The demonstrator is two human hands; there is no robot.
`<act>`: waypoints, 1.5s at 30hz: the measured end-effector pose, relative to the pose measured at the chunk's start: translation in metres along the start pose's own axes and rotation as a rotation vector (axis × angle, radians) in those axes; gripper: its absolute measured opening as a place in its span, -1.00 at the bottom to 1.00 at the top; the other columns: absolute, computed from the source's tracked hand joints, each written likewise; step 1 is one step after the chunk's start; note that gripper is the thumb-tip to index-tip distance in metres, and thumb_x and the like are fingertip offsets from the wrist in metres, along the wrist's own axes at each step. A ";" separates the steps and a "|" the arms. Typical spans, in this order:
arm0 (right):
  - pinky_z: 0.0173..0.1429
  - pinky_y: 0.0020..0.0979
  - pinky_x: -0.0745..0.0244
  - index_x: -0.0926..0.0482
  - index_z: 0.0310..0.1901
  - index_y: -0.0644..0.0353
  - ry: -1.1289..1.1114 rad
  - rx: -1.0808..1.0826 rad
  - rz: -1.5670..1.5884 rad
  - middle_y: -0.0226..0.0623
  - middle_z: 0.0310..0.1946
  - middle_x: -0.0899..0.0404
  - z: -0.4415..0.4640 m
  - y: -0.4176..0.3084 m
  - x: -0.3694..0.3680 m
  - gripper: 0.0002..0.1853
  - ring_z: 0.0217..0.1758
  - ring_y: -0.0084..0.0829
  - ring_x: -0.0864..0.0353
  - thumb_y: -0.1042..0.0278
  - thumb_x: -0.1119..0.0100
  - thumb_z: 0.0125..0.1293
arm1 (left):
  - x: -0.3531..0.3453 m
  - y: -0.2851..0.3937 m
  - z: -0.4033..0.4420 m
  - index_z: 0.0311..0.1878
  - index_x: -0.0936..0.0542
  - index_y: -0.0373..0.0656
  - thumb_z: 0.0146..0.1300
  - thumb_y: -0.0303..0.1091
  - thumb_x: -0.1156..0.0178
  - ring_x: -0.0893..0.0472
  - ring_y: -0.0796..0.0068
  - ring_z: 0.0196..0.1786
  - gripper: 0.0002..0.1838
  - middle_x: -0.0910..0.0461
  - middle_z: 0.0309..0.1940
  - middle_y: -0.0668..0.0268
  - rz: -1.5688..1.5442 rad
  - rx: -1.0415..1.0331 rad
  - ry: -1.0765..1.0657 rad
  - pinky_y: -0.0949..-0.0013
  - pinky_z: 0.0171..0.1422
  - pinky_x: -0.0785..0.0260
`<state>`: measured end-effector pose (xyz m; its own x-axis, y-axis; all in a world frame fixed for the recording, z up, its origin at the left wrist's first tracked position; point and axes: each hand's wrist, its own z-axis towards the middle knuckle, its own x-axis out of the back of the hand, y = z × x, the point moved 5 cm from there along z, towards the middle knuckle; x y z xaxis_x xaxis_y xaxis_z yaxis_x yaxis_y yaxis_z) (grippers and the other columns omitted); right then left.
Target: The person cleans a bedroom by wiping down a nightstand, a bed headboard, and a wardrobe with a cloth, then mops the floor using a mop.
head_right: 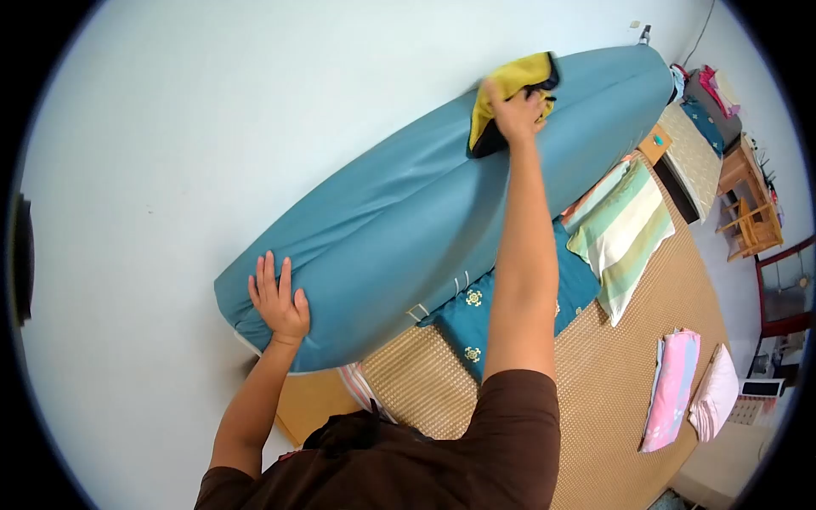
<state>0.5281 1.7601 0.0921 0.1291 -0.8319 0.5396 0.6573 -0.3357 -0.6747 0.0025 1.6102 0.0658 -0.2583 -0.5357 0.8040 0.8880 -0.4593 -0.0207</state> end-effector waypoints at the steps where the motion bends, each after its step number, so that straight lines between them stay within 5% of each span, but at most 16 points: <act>1: 0.53 0.21 0.06 -0.59 0.19 0.14 0.042 0.138 -0.426 0.04 0.34 -0.38 -0.017 -0.016 -0.003 -0.28 0.50 -0.04 -0.22 -0.37 0.13 0.40 | 0.001 0.000 -0.001 0.34 -0.48 -0.17 0.41 -0.09 0.16 -0.24 -0.02 0.51 -0.43 -0.29 0.46 0.01 -0.001 -0.005 0.002 -0.16 0.53 0.09; 2: 0.55 0.32 0.34 -0.60 0.20 0.13 -0.066 0.086 -0.283 -0.04 0.42 -0.31 -0.018 -0.021 -0.003 -0.30 0.58 -0.04 -0.03 -0.34 0.07 0.37 | 0.002 0.000 -0.001 0.34 -0.48 -0.17 0.41 -0.09 0.16 -0.24 -0.01 0.51 -0.44 -0.29 0.46 0.00 0.002 -0.007 0.003 -0.16 0.53 0.09; 5: 0.54 0.25 0.16 -0.67 0.10 0.12 -0.069 0.291 -0.290 -0.10 0.33 -0.41 -0.021 -0.034 -0.011 -0.41 0.51 -0.07 -0.17 -0.22 -0.01 0.36 | 0.003 0.002 -0.001 0.34 -0.48 -0.17 0.42 -0.10 0.17 -0.24 -0.01 0.51 -0.44 -0.30 0.46 0.00 0.007 -0.002 0.020 -0.16 0.53 0.10; 7: 0.41 0.14 -0.12 -0.71 -0.13 0.20 -0.016 0.514 -0.316 -0.18 0.02 -0.58 -0.059 -0.076 -0.004 -0.60 0.21 -0.13 -0.45 0.02 -0.08 0.31 | 0.000 0.002 -0.001 0.35 -0.47 -0.16 0.42 -0.10 0.18 -0.24 -0.01 0.51 -0.44 -0.29 0.46 0.01 0.008 0.003 0.034 -0.16 0.53 0.10; 10: 0.19 0.00 -0.33 -0.67 -0.29 0.17 -0.288 0.523 -0.054 -0.14 -0.13 -0.59 -0.163 -0.153 0.009 -0.72 0.07 -0.07 -0.53 0.12 -0.23 0.14 | -0.002 0.001 -0.002 0.31 -0.51 -0.12 0.43 -0.06 0.19 -0.27 -0.02 0.50 -0.45 -0.32 0.44 0.01 0.013 0.003 0.066 -0.16 0.53 0.07; 14: 0.48 0.11 -0.11 -0.66 -0.17 0.00 -0.469 0.910 0.440 -0.24 -0.02 -0.56 -0.300 -0.220 0.047 -0.68 0.23 -0.11 -0.45 0.19 -0.39 -0.01 | 0.000 0.001 -0.003 0.30 -0.52 -0.12 0.41 -0.06 0.16 -0.25 -0.02 0.50 -0.46 -0.31 0.44 0.00 0.013 0.004 0.023 -0.16 0.54 0.08; 19: 0.41 0.05 -0.23 -0.68 -0.16 -0.07 -0.295 1.068 0.298 -0.26 0.01 -0.56 -0.247 -0.177 0.044 -0.77 0.21 -0.14 -0.48 0.38 -0.24 0.12 | 0.000 -0.003 -0.006 0.29 -0.53 -0.13 0.40 -0.08 0.14 -0.26 -0.02 0.50 -0.47 -0.32 0.43 0.00 0.018 -0.027 0.026 -0.15 0.54 0.06; 24: 0.25 0.00 -0.36 -0.73 -0.16 -0.10 0.070 0.563 -0.360 -0.27 -0.17 -0.65 -0.058 -0.026 0.065 -0.79 0.02 -0.14 -0.61 0.31 -0.09 0.29 | 0.001 0.003 -0.004 0.31 -0.52 -0.12 0.43 -0.07 0.17 -0.29 -0.02 0.48 -0.46 -0.32 0.44 0.03 0.006 -0.017 0.044 -0.11 0.54 0.06; 26: 0.40 0.25 -0.14 -0.67 0.08 -0.17 0.053 0.145 -0.537 -0.19 0.19 -0.52 -0.005 0.073 0.070 -0.69 0.34 -0.04 -0.42 0.12 -0.04 0.39 | 0.003 0.001 -0.003 0.31 -0.52 -0.12 0.45 -0.06 0.20 -0.30 -0.01 0.48 -0.45 -0.33 0.44 0.03 0.016 -0.020 0.052 -0.10 0.54 0.06; 27: 0.38 0.42 -0.02 -0.59 0.23 -0.23 0.005 -0.004 -0.460 -0.16 0.32 -0.40 0.011 0.122 0.068 -0.59 0.43 0.05 -0.28 0.00 -0.04 0.40 | 0.002 0.002 -0.003 0.32 -0.52 -0.12 0.46 -0.05 0.22 -0.30 -0.01 0.48 -0.45 -0.33 0.43 0.03 0.023 -0.018 0.057 -0.10 0.54 0.06; 29: 0.47 0.10 -0.10 -0.52 0.28 0.06 -0.206 -0.193 0.153 0.17 0.30 -0.35 0.020 0.194 0.042 -0.45 0.34 0.24 -0.30 -0.09 -0.06 0.41 | -0.001 0.004 0.000 0.32 -0.51 -0.11 0.48 -0.04 0.25 -0.30 -0.01 0.48 -0.44 -0.33 0.43 0.03 0.028 -0.008 0.073 -0.09 0.54 0.06; 34: 0.49 -0.02 -0.09 -0.24 0.42 0.31 0.058 0.006 0.208 0.33 0.32 -0.21 -0.066 0.151 0.043 -0.26 0.39 0.28 -0.17 -0.11 -0.06 0.44 | -0.002 0.005 -0.002 0.33 -0.51 -0.11 0.52 -0.01 0.30 -0.30 0.00 0.48 -0.43 -0.33 0.44 0.04 0.050 -0.011 0.087 -0.09 0.54 0.07; 36: 0.46 0.01 -0.09 -0.07 0.41 0.55 -0.067 -0.166 0.317 0.37 0.26 -0.21 -0.135 0.087 0.067 -0.17 0.34 0.26 -0.20 0.03 -0.16 0.40 | -0.001 0.007 0.001 0.33 -0.50 -0.11 0.54 -0.01 0.31 -0.30 0.00 0.49 -0.43 -0.32 0.45 0.04 0.042 -0.013 0.087 -0.09 0.54 0.07; 40: 0.16 0.14 -0.20 -0.37 0.05 0.50 -0.044 0.183 0.387 0.19 -0.05 -0.38 -0.317 -0.033 0.098 -0.46 0.08 0.18 -0.34 0.28 -0.22 0.12 | 0.001 0.007 -0.007 0.36 -0.47 -0.13 0.56 -0.04 0.33 -0.27 0.01 0.50 -0.44 -0.31 0.46 0.06 0.054 -0.037 0.073 -0.13 0.54 0.08; 43: 0.35 0.27 -0.10 -0.63 -0.29 0.05 -0.471 0.579 0.497 -0.29 0.13 -0.50 -0.425 -0.074 0.115 -0.77 0.22 -0.07 -0.37 0.29 -0.30 -0.06 | -0.002 0.007 -0.002 0.37 -0.46 -0.14 0.56 -0.03 0.31 -0.25 0.01 0.51 -0.44 -0.30 0.46 0.06 0.050 -0.048 0.074 -0.13 0.55 0.10; 45: 0.34 0.27 -0.09 -0.54 -0.34 -0.08 -0.413 0.835 0.516 -0.41 0.10 -0.52 -0.431 -0.067 0.114 -0.85 0.21 -0.19 -0.40 0.26 -0.27 0.01 | 0.000 0.007 -0.004 0.37 -0.46 -0.15 0.56 -0.03 0.30 -0.24 0.00 0.51 -0.44 -0.30 0.46 0.05 0.050 -0.054 0.056 -0.14 0.55 0.10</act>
<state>0.1785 1.4971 -0.0178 0.6765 -0.5202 0.5213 0.7317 0.5550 -0.3957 0.0073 1.6047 0.0634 -0.2361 -0.5974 0.7664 0.8792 -0.4672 -0.0933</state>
